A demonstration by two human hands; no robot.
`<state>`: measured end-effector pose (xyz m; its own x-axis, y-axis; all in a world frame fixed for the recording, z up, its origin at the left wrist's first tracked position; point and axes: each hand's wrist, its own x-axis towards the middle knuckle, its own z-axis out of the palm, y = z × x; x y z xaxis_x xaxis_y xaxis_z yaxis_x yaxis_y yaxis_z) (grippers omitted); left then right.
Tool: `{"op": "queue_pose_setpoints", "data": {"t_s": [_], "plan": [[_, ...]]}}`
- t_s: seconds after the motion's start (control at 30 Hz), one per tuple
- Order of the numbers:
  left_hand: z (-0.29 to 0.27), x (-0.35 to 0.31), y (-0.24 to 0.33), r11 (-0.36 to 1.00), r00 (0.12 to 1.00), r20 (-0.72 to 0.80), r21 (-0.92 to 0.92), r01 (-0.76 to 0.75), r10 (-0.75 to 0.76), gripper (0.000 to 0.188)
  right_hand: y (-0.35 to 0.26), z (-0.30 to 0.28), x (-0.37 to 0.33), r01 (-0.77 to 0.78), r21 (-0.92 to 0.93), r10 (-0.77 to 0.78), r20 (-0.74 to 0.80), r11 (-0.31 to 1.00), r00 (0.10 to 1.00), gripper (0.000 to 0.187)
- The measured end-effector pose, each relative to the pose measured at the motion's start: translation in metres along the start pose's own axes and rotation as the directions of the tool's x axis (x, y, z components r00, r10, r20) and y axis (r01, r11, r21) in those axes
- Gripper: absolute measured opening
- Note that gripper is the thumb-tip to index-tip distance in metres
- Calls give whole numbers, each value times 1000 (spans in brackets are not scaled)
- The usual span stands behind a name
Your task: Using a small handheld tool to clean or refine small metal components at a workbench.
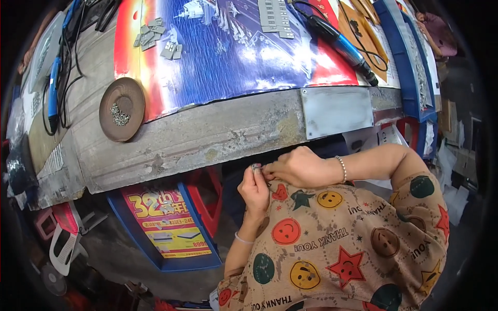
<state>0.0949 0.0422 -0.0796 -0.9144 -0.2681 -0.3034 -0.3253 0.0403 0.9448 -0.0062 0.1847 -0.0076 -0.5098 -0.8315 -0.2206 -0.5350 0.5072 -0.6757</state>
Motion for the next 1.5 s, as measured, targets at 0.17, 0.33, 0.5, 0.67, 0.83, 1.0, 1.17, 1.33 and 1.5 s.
{"op": "queue_pose_setpoints", "data": {"t_s": [0.17,0.33,0.5,0.67,0.83,1.0,1.17,1.33,1.5], "plan": [[0,0,-1,984,990,-5,110,-139,140,14,-13,-2,-2,-65,-218,91,112,974,990,43],[-2,-2,-9,985,990,6,98,-142,142,13,-16,1,-4,159,-428,-83,192,890,978,54],[-2,2,-11,981,990,-11,132,-141,144,13,-7,4,-3,-39,-160,52,77,986,996,53],[-3,3,-10,969,987,-4,189,-157,161,14,-1,13,-1,-232,128,227,47,964,973,35],[1,3,-8,958,979,22,201,-203,202,13,1,11,-6,-326,372,325,68,869,943,29],[2,-5,-9,995,994,68,51,-90,87,15,8,3,-8,-337,544,289,175,769,941,33],[-27,-12,25,808,876,372,-385,446,-306,22,-28,-28,-23,-268,309,253,90,913,963,28],[-47,-25,57,822,872,442,-404,402,-210,44,-26,-5,-11,11,332,73,-239,943,968,25],[-55,-31,79,883,891,430,-350,313,-145,59,-35,-6,4,-275,687,258,131,672,957,23]]}}
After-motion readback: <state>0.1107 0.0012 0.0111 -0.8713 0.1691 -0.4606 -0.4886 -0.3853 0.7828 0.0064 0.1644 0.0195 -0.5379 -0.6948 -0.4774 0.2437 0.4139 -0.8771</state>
